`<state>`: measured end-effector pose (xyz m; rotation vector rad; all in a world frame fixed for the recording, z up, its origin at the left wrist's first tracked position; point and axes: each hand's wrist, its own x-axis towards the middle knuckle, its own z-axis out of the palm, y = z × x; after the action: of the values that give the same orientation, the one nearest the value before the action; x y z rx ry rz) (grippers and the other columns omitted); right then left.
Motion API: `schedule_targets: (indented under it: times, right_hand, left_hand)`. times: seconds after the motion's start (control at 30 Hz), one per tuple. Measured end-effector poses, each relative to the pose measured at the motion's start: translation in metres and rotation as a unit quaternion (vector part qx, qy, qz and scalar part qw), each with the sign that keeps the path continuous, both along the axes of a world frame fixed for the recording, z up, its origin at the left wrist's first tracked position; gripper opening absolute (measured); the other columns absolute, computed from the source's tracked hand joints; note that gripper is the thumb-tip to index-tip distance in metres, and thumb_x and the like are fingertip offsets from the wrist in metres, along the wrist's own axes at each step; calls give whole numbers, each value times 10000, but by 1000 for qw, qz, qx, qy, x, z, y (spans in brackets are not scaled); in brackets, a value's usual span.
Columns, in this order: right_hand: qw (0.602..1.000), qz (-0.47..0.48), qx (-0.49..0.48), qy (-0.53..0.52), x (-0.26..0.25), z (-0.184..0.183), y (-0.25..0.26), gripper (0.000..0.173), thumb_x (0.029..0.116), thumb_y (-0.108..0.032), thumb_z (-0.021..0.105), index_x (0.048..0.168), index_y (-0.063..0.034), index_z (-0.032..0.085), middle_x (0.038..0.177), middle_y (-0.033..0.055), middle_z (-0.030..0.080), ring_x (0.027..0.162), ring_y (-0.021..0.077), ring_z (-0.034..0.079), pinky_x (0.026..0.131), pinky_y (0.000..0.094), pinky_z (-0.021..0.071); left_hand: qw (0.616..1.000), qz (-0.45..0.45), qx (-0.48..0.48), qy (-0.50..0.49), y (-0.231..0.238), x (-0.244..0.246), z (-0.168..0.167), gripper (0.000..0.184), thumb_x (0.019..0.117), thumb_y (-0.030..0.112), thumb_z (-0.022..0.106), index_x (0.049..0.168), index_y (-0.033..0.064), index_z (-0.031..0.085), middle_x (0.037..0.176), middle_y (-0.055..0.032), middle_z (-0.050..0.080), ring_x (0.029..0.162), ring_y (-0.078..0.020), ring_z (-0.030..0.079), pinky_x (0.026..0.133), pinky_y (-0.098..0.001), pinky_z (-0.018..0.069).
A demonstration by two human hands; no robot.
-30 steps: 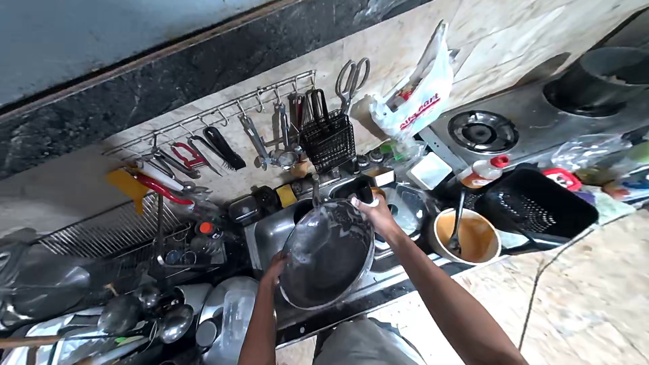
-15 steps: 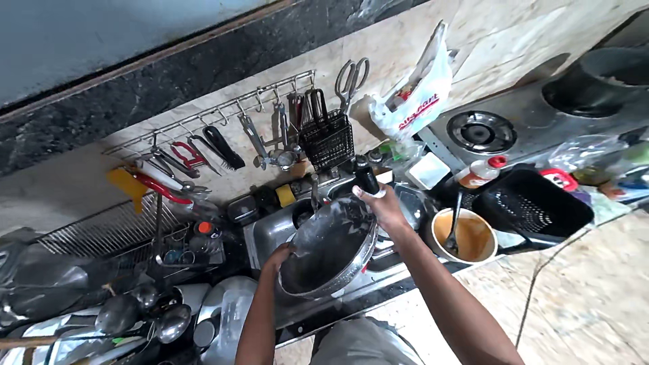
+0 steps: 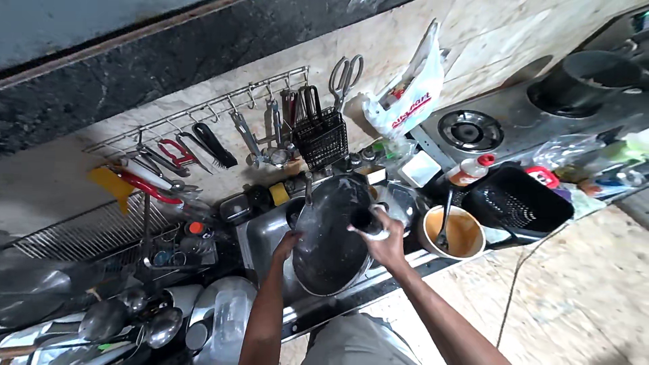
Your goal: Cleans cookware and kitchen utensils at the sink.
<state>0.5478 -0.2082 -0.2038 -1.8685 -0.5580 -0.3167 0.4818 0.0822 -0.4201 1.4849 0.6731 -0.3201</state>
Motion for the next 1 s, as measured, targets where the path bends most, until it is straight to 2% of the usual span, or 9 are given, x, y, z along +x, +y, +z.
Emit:
schedule_targets:
  times: [0.07, 0.13, 0.23, 0.37, 0.47, 0.57, 0.63, 0.8, 1.0]
  right_hand:
    - [999, -8, 12, -36, -18, -19, -5, 363, 786, -254, 828, 995, 29, 737, 930, 132, 761, 909, 142, 739, 855, 328, 612]
    - [999, 8, 17, -45, -37, -35, -12, 250, 788, -205, 772, 921, 2, 726, 892, 122, 741, 901, 150, 721, 835, 317, 602]
    - [998, 63, 1, -14, -57, -50, -22, 228, 791, -241, 776, 888, -46, 707, 904, 81, 713, 1028, 140, 655, 964, 286, 520]
    - [998, 42, -11, 40, -66, -67, -30, 365, 802, -314, 829, 983, -13, 728, 944, 76, 752, 972, 96, 707, 920, 288, 577]
    - [993, 17, 13, 117, -65, -71, -28, 463, 823, -353, 862, 1091, -7, 710, 975, 42, 757, 925, 63, 720, 894, 278, 606]
    - [981, 2, 40, 190, -62, -81, -25, 462, 837, -330, 862, 1136, -17, 698, 1039, 43, 754, 982, 86, 718, 939, 296, 601]
    - [972, -2, 53, 230, -56, -94, -21, 423, 840, -289, 863, 1126, -25, 697, 1049, 52, 749, 991, 113, 716, 941, 325, 602]
    - [954, 9, 93, 286, -36, -125, -8, 384, 871, -239, 827, 1138, -8, 676, 1103, 85, 732, 1090, 160, 688, 1012, 369, 568]
    - [941, -21, 78, 329, -22, -144, 9, 426, 862, -332, 835, 1143, -45, 693, 1070, 63, 745, 1019, 148, 711, 954, 380, 596]
  left_hand:
    - [999, 14, -30, 26, -2, -3, 4, 442, 1065, 313, 545, 1403, 27, 529, 1220, -171, 668, 1071, -235, 663, 938, -438, 557]
    - [999, 20, -15, 27, -2, -5, 1, 445, 1075, 334, 522, 1400, 30, 531, 1206, -172, 673, 1048, -233, 671, 915, -436, 566]
    - [999, 15, 35, -5, 11, -4, -10, 377, 1053, 226, 561, 1347, -9, 575, 1256, -178, 644, 1097, -222, 621, 962, -422, 513]
    - [995, 8, 98, 3, 35, -15, -2, 383, 1056, 297, 576, 1304, 8, 618, 1238, -157, 664, 1109, -210, 628, 990, -419, 508]
    - [984, 9, 179, 12, 54, -32, 10, 385, 1041, 349, 596, 1203, 4, 653, 1103, -146, 675, 1000, -198, 632, 923, -408, 516]
    - [979, 36, 201, 21, 70, -53, 29, 389, 959, 257, 728, 1216, -27, 661, 1137, -189, 704, 1047, -245, 682, 968, -445, 548]
    - [976, 66, 204, 40, 75, -67, 42, 382, 944, 176, 738, 1238, -48, 643, 1171, -219, 686, 1077, -282, 670, 980, -466, 539]
    - [962, 155, 220, 53, 79, -100, 60, 359, 944, 164, 721, 1212, -63, 641, 1133, -230, 682, 1040, -300, 664, 935, -490, 545]
    - [947, 170, 267, 54, 79, -128, 71, 290, 971, 189, 687, 1115, -62, 673, 1009, -214, 694, 925, -286, 674, 860, -494, 556]
